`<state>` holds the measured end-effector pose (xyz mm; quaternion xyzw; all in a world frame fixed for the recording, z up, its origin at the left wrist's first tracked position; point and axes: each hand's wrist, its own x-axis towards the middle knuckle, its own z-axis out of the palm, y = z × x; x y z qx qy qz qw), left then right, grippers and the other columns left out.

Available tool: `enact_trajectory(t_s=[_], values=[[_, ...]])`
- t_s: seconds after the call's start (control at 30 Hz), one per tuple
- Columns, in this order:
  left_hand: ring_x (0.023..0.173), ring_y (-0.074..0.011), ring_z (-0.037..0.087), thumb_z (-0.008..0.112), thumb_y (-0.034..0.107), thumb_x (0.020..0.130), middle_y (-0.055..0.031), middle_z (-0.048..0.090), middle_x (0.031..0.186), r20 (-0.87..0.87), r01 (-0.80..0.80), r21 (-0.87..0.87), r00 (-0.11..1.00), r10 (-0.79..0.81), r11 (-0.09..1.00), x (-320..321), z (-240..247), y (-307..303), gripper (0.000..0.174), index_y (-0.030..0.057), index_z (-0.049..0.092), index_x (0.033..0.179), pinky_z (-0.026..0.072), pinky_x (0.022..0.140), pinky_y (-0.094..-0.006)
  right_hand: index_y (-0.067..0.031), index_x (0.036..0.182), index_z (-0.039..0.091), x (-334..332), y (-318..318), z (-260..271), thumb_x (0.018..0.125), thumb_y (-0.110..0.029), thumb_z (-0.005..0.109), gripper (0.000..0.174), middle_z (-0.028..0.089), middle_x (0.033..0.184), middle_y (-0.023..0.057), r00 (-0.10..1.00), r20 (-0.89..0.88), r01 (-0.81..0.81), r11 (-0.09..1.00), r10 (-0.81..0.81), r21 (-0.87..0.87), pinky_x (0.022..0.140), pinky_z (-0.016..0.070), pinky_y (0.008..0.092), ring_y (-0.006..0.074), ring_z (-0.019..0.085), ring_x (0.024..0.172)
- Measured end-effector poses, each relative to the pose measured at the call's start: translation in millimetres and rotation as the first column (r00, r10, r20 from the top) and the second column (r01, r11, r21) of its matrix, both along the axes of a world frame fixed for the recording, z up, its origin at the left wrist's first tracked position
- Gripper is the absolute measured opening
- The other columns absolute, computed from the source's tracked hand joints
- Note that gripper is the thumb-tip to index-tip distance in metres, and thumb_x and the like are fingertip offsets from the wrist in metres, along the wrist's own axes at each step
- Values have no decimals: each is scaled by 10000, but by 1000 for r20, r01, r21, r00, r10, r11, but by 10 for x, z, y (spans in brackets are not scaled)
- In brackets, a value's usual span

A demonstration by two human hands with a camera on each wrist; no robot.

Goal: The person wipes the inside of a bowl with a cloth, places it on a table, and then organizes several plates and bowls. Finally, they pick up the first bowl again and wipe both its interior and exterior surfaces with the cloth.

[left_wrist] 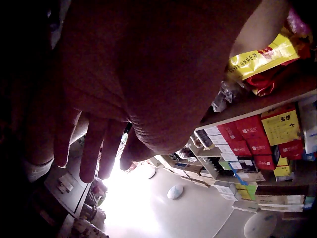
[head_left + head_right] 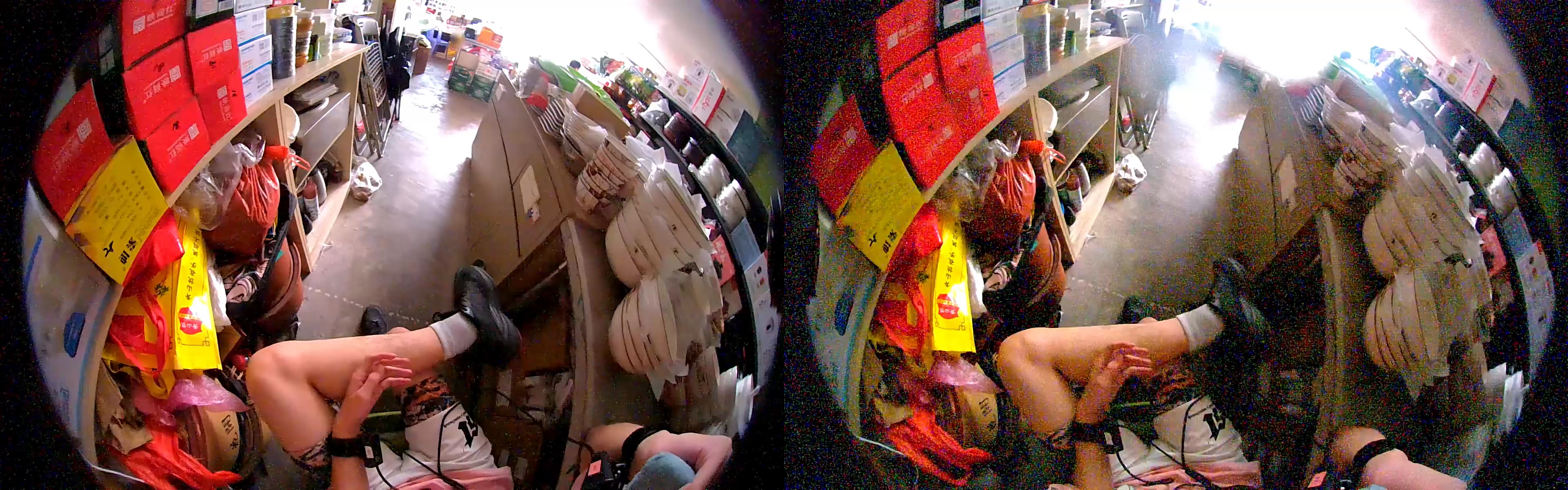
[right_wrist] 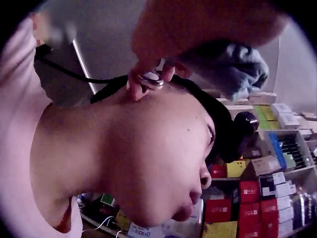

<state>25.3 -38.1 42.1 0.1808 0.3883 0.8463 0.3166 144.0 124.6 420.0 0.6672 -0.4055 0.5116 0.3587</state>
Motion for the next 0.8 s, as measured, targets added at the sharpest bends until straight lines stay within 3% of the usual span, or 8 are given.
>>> enact_trajectory(t_s=[0.03, 0.1, 0.13, 0.2, 0.27, 0.4, 0.8], values=[[1156, -311, 651, 386, 200, 1113, -216, 602, 1319, 11, -6, -16, 1000, 6, 1000, -9, 23, -2, 308, 13, 504, 1327, 538, 1004, -446, -84, 1107, 663, 70, 10, -41, 853, 54, 605, 294, 540, 773, -73, 1000, 1, 5, 1000, -5, 0, 458, 295, 225, 33, 474, 560], [1153, -314, 652, 383, 201, 1115, -216, 603, 1317, 26, -9, -37, 1000, 10, 999, -1, 32, -9, 307, 16, 505, 1327, 540, 1001, -446, -82, 1106, 673, 271, 32, -161, 887, 23, 610, 251, 545, 773, -73, 966, -156, 184, 970, -208, -157, 462, 303, 234, 33, 476, 564], [1153, -315, 652, 384, 204, 1115, -217, 603, 1314, 20, -15, -36, 1000, 15, 999, -1, 25, -2, 308, 17, 504, 1328, 541, 1000, -445, -82, 1106, 673, 170, -3, -101, 887, 23, 610, 251, 545, 773, -73, 965, -153, 189, 969, -213, -158, 462, 303, 234, 33, 476, 564], [1153, -317, 652, 385, 208, 1115, -219, 603, 1312, 16, -15, -35, 1000, 15, 999, -12, -2, 14, 309, 18, 504, 1329, 541, 998, -444, -78, 1121, 674, -122, -104, 80, 901, 18, 612, 247, 542, 753, -77, 923, 4, 384, 923, -384, -21, 460, 306, 235, 32, 486, 576], [1153, -315, 652, 390, 214, 1115, -222, 602, 1306, 4, 15, 28, 1000, -15, 999, -51, -6, 15, 310, 16, 504, 1326, 540, 1000, -445, -77, 1134, 671, 16, -108, 54, 900, 12, 622, 256, 546, 750, -79, 936, -2, 351, 936, -351, -23, 459, 307, 234, 33, 491, 581], [1156, -313, 650, 394, 217, 1114, -225, 599, 1308, 17, -5, -20, 1000, 5, 1000, -21, 40, 0, 312, 16, 503, 1327, 538, 1004, -447, -77, 1198, 638, 135, -31, 23, 877, 11, 650, 333, 523, 687, -93, 955, -17, 295, 955, -295, 30, 457, 310, 225, 34, 504, 585], [1153, -315, 653, 412, 215, 1109, -224, 596, 1321, 6, 4, -21, 1000, -4, 1000, -29, -9, 3, 314, 31, 501, 1347, 541, 996, -452, 17, 1147, 585, 260, 100, 10, 866, 7, 729, 316, 489, 1193, 15, 927, -215, 329, 941, -306, 83, 405, 325, 241, 98, 532, 588]])
